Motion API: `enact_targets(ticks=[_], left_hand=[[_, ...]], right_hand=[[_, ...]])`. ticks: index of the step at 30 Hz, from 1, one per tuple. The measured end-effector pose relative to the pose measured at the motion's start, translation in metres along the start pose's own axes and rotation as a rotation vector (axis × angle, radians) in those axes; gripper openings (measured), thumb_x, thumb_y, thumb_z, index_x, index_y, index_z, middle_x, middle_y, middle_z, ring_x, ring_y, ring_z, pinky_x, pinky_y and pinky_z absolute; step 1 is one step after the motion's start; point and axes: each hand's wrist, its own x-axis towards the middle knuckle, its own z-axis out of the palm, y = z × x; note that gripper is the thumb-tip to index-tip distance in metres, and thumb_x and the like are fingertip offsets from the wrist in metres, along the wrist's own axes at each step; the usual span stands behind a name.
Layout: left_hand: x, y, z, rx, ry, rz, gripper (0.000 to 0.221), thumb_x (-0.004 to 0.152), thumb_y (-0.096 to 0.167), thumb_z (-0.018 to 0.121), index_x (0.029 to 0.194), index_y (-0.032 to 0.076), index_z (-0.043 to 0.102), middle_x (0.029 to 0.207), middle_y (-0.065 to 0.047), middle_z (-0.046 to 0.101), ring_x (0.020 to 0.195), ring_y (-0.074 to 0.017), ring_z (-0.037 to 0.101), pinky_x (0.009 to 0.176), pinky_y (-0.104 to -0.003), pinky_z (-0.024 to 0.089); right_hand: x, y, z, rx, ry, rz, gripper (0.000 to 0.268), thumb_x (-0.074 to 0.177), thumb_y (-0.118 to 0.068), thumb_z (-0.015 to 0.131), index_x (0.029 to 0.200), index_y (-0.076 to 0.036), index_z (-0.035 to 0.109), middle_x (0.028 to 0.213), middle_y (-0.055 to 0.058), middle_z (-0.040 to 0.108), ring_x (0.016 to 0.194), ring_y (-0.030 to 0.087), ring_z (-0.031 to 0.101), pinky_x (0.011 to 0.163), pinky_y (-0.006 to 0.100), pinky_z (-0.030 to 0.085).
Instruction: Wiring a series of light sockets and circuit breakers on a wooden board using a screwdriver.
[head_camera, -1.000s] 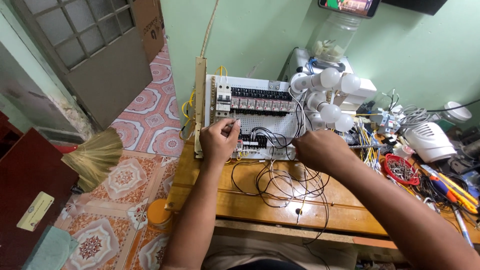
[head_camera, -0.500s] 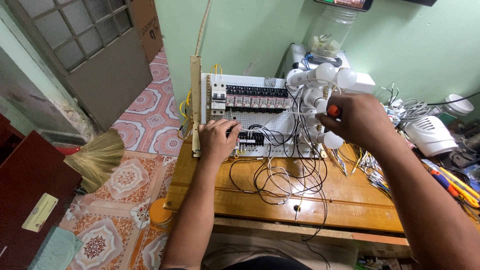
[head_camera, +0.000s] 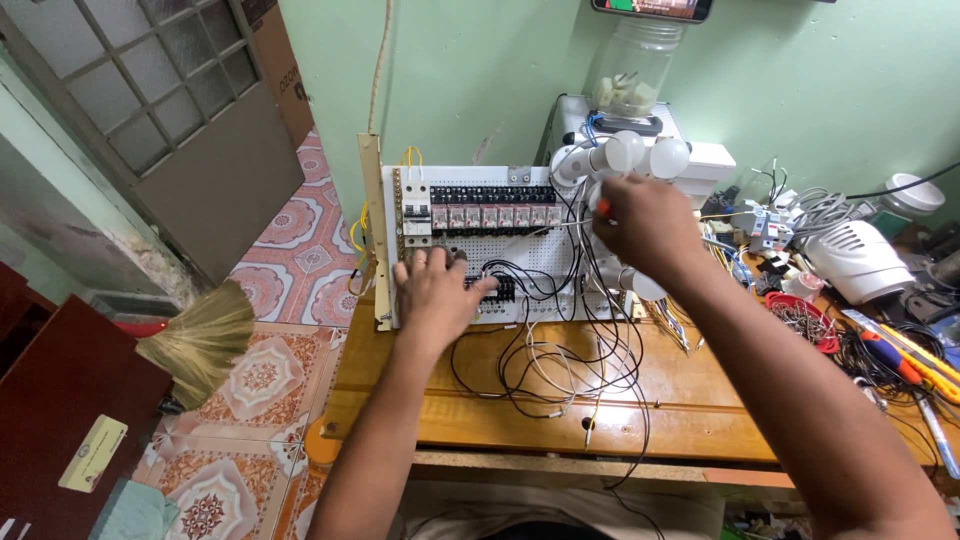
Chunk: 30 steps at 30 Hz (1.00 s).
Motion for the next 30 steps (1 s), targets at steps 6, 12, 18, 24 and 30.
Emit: enact_targets(ticks=[6, 12, 18, 24, 30], left_hand=[[0.004, 0.022, 0.025, 0.002, 0.091, 0.078, 0.084, 0.093, 0.076, 0.040, 0.125, 0.004, 0.070, 0.124, -0.019, 0.056, 0.126, -0.0364, 0.052, 0.112, -0.056, 0.031], [0.014, 0.034, 0.053, 0.004, 0.209, 0.236, 0.085, 0.093, 0.076, 0.043, 0.132, 0.003, 0.061, 0.126, -0.019, 0.056, 0.127, -0.0347, 0.054, 0.113, -0.057, 0.032], [0.023, 0.027, 0.078, 0.016, 0.289, 0.305, 0.078, 0.088, 0.071, 0.058, 0.127, 0.004, 0.066, 0.121, -0.014, 0.058, 0.120, -0.0332, 0.057, 0.101, -0.052, 0.043], [0.018, 0.007, 0.050, -0.112, 0.171, 0.205, 0.075, 0.092, 0.075, 0.052, 0.128, 0.012, 0.069, 0.120, -0.013, 0.065, 0.122, -0.0304, 0.059, 0.106, -0.053, 0.044], [0.024, -0.057, 0.061, -0.132, 0.644, 0.136, 0.032, 0.095, 0.049, 0.068, 0.109, 0.021, 0.075, 0.097, 0.000, 0.074, 0.098, -0.0232, 0.069, 0.095, -0.044, 0.046]], right_hand=[[0.007, -0.025, -0.012, -0.057, -0.043, -0.178, 0.018, 0.087, -0.016, 0.072, 0.103, -0.008, 0.074, 0.088, 0.013, 0.074, 0.067, 0.030, 0.075, 0.059, 0.040, 0.062], [0.011, -0.024, -0.016, -0.093, -0.099, -0.131, 0.021, 0.089, -0.015, 0.072, 0.109, -0.008, 0.074, 0.090, 0.013, 0.075, 0.069, 0.029, 0.077, 0.059, 0.039, 0.063], [0.004, -0.022, -0.021, -0.022, -0.142, -0.090, 0.026, 0.084, -0.016, 0.076, 0.109, -0.008, 0.075, 0.086, 0.013, 0.074, 0.068, 0.031, 0.076, 0.058, 0.042, 0.062], [-0.006, -0.033, -0.046, 0.089, -0.172, -0.033, 0.031, 0.090, -0.014, 0.071, 0.120, -0.007, 0.068, 0.085, 0.018, 0.074, 0.070, 0.039, 0.076, 0.060, 0.048, 0.062], [-0.024, -0.066, -0.067, 0.105, -0.089, -0.167, 0.024, 0.093, -0.014, 0.067, 0.117, -0.011, 0.070, 0.084, 0.015, 0.074, 0.068, 0.037, 0.075, 0.058, 0.048, 0.062]])
